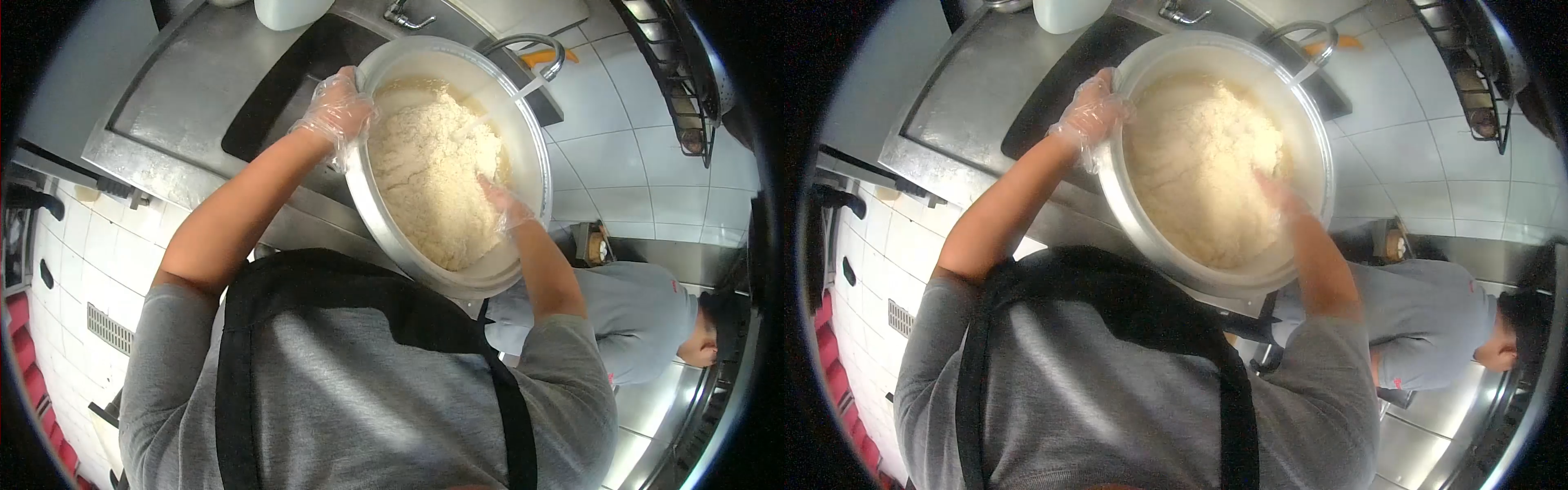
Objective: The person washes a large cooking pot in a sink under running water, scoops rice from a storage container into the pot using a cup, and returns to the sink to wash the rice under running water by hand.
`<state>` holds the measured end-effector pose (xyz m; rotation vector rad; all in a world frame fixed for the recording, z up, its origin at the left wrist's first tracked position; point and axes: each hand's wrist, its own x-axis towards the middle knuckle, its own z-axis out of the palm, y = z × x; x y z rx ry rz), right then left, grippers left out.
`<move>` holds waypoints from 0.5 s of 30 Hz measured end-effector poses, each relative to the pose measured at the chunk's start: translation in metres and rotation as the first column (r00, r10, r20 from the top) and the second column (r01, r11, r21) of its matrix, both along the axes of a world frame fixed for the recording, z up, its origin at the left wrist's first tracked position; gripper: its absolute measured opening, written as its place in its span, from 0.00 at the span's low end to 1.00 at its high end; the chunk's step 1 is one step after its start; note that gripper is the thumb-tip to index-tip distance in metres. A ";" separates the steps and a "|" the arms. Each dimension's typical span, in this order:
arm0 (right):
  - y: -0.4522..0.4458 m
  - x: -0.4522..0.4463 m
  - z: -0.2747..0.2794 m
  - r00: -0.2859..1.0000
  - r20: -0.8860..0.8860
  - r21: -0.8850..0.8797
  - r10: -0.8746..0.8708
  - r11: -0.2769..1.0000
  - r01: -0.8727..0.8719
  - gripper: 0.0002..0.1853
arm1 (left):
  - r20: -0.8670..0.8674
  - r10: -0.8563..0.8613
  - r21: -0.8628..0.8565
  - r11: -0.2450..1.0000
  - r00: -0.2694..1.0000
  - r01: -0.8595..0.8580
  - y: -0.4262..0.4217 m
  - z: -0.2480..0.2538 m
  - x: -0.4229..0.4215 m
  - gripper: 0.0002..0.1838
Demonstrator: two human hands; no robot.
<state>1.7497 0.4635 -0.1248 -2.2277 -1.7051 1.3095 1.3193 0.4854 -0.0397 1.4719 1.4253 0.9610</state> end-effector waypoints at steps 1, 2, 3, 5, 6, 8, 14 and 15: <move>-0.006 0.013 -0.029 0.972 -0.228 -0.011 -0.058 0.998 0.057 0.38 | 0.003 0.023 0.016 1.000 1.000 -0.023 -0.002 -0.001 0.002 0.23; -0.008 0.008 -0.027 0.917 -0.378 -0.038 -0.126 0.992 0.121 0.38 | 0.017 0.016 0.012 1.000 1.000 -0.016 -0.003 0.000 0.002 0.23; -0.011 0.002 -0.025 0.834 -0.516 -0.082 -0.195 0.980 0.179 0.37 | 0.029 0.009 0.009 1.000 1.000 -0.009 -0.004 0.003 0.000 0.23; -0.010 -0.034 0.011 0.846 -0.506 -0.041 -0.169 0.984 0.172 0.38 | 0.036 0.003 -0.001 1.000 0.999 -0.003 -0.004 0.003 -0.001 0.23; -0.004 -0.034 0.018 0.911 -0.407 0.049 -0.062 0.995 0.090 0.37 | 0.034 0.007 -0.007 1.000 0.999 -0.007 -0.003 0.001 0.000 0.23; 0.021 -0.009 0.021 0.976 0.060 0.201 0.208 0.955 -0.216 0.37 | 0.015 0.015 -0.012 1.000 1.000 -0.015 -0.002 0.000 0.002 0.24; -0.049 -0.079 0.066 0.940 0.067 -0.284 -0.335 0.897 0.340 0.35 | 0.009 0.000 -0.020 1.000 1.000 0.000 -0.004 0.001 -0.001 0.25; -0.059 -0.091 0.067 0.932 -0.003 -0.370 -0.363 0.866 0.336 0.35 | 0.005 -0.001 -0.026 1.000 1.000 0.001 -0.006 0.006 -0.002 0.25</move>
